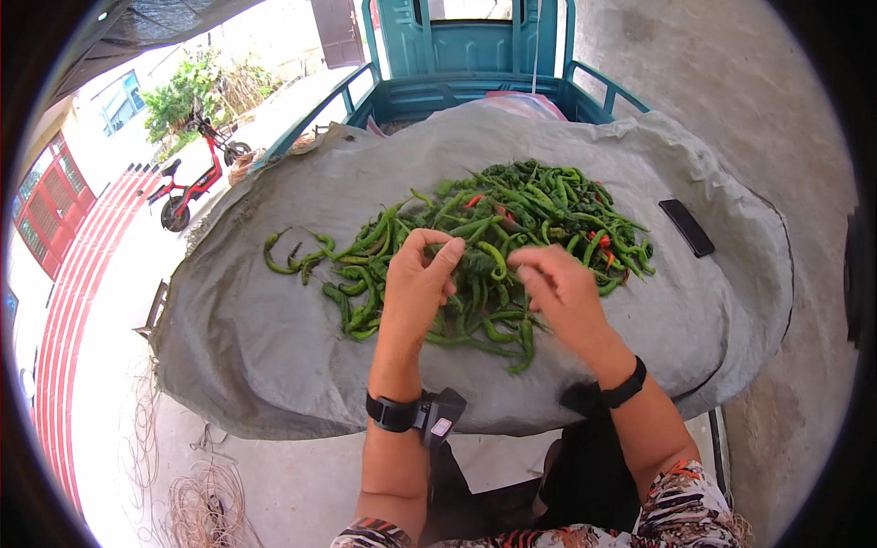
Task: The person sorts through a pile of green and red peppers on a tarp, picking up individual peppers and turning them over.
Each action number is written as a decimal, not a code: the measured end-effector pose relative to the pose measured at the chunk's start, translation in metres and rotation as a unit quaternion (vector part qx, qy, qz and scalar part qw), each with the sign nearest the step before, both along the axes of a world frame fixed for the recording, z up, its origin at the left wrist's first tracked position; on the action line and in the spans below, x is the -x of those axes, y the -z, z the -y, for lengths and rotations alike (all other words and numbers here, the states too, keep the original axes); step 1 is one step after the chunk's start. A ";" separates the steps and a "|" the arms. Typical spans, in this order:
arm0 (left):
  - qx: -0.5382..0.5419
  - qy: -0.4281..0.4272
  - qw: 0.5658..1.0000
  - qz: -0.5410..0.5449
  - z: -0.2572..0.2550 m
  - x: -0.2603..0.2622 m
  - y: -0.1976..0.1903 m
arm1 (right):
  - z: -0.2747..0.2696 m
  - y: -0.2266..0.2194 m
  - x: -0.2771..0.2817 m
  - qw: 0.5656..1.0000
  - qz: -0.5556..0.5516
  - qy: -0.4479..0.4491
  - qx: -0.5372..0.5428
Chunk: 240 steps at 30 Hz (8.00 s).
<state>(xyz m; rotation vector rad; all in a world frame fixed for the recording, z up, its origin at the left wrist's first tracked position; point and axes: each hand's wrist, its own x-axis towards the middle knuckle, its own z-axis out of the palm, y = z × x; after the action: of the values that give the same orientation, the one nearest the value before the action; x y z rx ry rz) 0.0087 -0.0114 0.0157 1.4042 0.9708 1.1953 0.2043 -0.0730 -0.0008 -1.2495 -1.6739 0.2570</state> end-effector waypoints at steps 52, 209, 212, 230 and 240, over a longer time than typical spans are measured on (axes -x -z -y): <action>0.114 -0.003 0.932 0.345 -0.019 0.008 0.018 | -0.014 0.016 -0.104 0.897 0.186 0.369 0.156; -0.048 0.217 0.966 -0.130 0.030 -0.013 -0.021 | 0.012 -0.024 0.000 0.952 -0.258 -0.131 0.098; -0.014 0.235 0.968 -0.082 0.031 -0.014 -0.020 | 0.013 -0.023 0.001 0.937 -0.295 -0.140 0.125; -0.221 -0.177 0.904 -0.320 0.008 0.030 -0.002 | 0.012 0.005 0.037 0.932 0.316 -0.174 0.036; -0.131 0.004 0.975 -0.182 0.013 0.029 -0.013 | 0.012 -0.005 0.028 0.980 0.176 -0.092 -0.012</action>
<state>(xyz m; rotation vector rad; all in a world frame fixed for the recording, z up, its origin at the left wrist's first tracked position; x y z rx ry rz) -0.0205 -0.0241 0.0286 1.8829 1.0818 1.1095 0.1760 -0.0847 0.0038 -1.1722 -2.0945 0.1306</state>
